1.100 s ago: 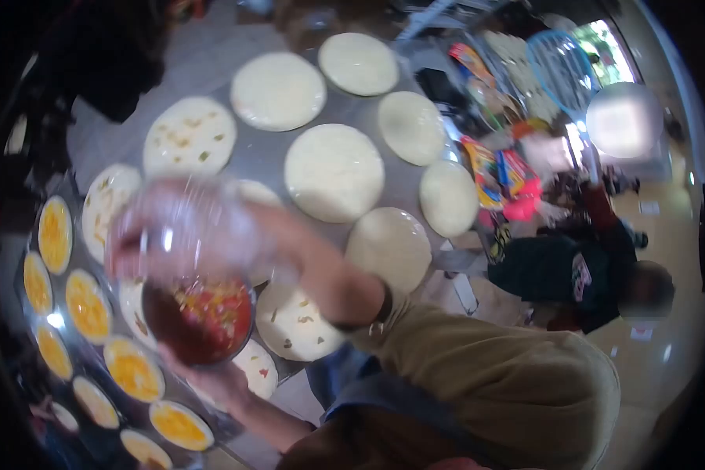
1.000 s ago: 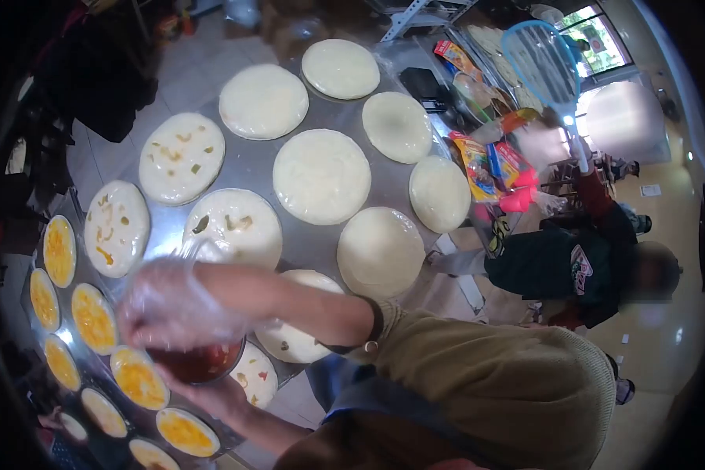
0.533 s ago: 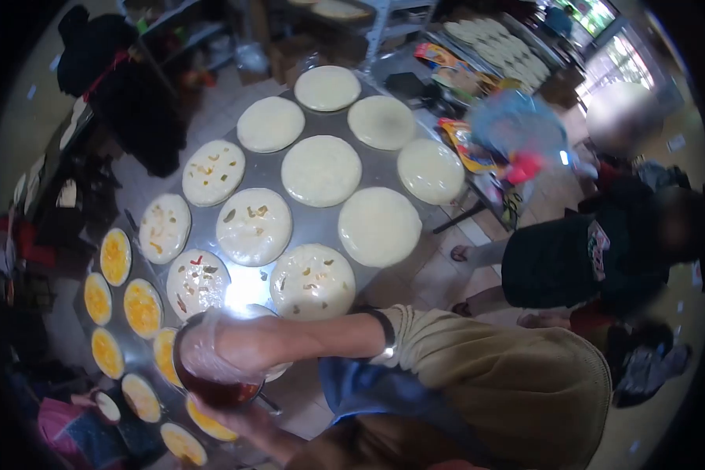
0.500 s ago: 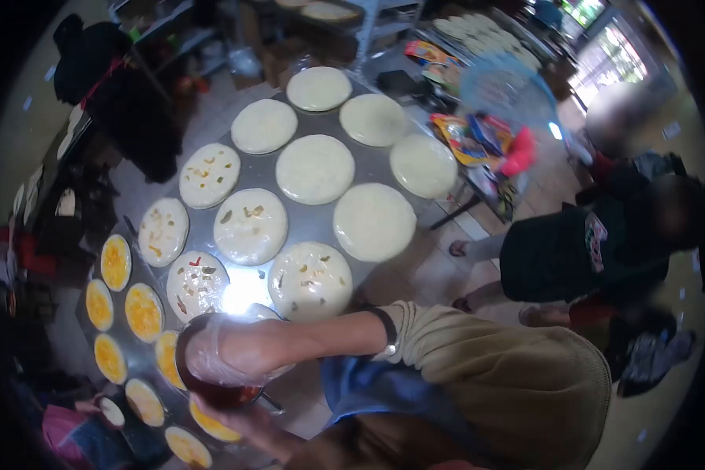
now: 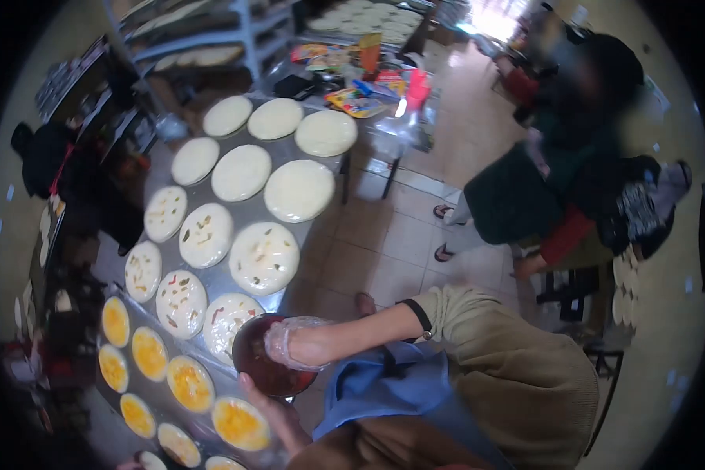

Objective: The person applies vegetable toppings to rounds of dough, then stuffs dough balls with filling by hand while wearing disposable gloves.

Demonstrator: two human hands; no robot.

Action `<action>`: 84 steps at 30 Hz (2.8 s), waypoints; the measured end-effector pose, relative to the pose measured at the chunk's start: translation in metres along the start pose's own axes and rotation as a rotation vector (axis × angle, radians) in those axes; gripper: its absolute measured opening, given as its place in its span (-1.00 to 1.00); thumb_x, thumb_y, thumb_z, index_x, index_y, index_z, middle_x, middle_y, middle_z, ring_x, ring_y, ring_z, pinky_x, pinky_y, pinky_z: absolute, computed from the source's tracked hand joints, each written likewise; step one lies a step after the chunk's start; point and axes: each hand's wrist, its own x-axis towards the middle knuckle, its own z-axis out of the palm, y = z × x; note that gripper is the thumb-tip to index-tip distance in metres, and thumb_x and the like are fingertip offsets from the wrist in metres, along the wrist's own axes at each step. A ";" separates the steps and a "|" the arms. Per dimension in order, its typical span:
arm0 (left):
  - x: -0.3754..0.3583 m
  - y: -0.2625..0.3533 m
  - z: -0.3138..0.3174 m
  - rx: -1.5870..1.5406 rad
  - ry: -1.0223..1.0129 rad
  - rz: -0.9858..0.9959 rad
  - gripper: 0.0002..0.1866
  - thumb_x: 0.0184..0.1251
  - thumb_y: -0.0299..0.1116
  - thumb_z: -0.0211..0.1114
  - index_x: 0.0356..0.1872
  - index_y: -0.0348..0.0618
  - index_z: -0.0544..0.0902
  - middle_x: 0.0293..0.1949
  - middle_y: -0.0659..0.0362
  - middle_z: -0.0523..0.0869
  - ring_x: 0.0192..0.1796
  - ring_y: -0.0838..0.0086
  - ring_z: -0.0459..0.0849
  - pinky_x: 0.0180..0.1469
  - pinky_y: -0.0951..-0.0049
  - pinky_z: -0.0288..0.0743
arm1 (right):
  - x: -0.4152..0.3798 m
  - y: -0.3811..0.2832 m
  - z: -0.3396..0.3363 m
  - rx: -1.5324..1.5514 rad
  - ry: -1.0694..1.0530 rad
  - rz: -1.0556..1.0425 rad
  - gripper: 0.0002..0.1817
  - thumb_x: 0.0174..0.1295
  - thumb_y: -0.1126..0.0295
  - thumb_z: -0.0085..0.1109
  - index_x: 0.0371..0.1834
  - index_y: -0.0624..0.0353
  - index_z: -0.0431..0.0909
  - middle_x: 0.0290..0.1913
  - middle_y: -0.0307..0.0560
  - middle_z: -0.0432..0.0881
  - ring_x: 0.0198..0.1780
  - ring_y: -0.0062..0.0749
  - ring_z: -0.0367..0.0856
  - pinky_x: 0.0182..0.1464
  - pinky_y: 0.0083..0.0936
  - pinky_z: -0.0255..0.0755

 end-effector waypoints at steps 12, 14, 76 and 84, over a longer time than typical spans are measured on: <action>-0.048 -0.068 0.091 0.095 -0.285 -0.022 -0.37 0.35 0.15 0.09 0.26 -0.09 0.43 0.19 0.17 0.53 0.26 0.38 0.45 0.34 0.28 0.25 | -0.172 0.022 -0.035 0.434 0.121 0.118 -0.81 0.31 0.35 0.04 -0.24 0.26 0.54 -0.39 -0.09 0.58 -0.33 -0.39 0.59 -0.22 -0.42 0.51; -0.067 -0.069 0.119 0.055 -0.254 -0.056 -0.39 0.36 0.15 0.08 0.24 -0.08 0.44 0.18 0.18 0.54 0.24 0.39 0.46 0.34 0.28 0.24 | -0.189 0.030 -0.081 0.573 0.074 0.110 -0.77 0.38 0.31 0.06 -0.15 0.26 0.58 -0.36 -0.15 0.61 -0.35 -0.48 0.62 -0.29 -0.50 0.53; 0.117 -0.025 0.142 -0.076 -0.301 -0.159 -0.33 0.42 0.15 -0.02 0.32 -0.17 0.33 0.26 0.06 0.47 0.29 0.36 0.44 0.36 0.30 0.25 | -0.015 0.163 -0.150 0.572 -0.199 0.504 -0.77 0.24 0.30 0.23 -0.20 0.25 0.61 -0.33 -0.03 0.66 -0.30 -0.31 0.64 -0.22 -0.45 0.49; 0.151 -0.033 0.187 -0.054 -0.195 -0.142 -0.38 0.45 0.11 -0.05 0.31 -0.16 0.34 0.25 0.09 0.46 0.28 0.41 0.43 0.35 0.34 0.25 | 0.011 0.228 -0.165 0.716 -0.336 0.637 -0.77 0.29 0.27 0.19 -0.18 0.23 0.62 -0.44 -0.22 0.64 -0.45 -0.68 0.55 -0.40 -0.65 0.44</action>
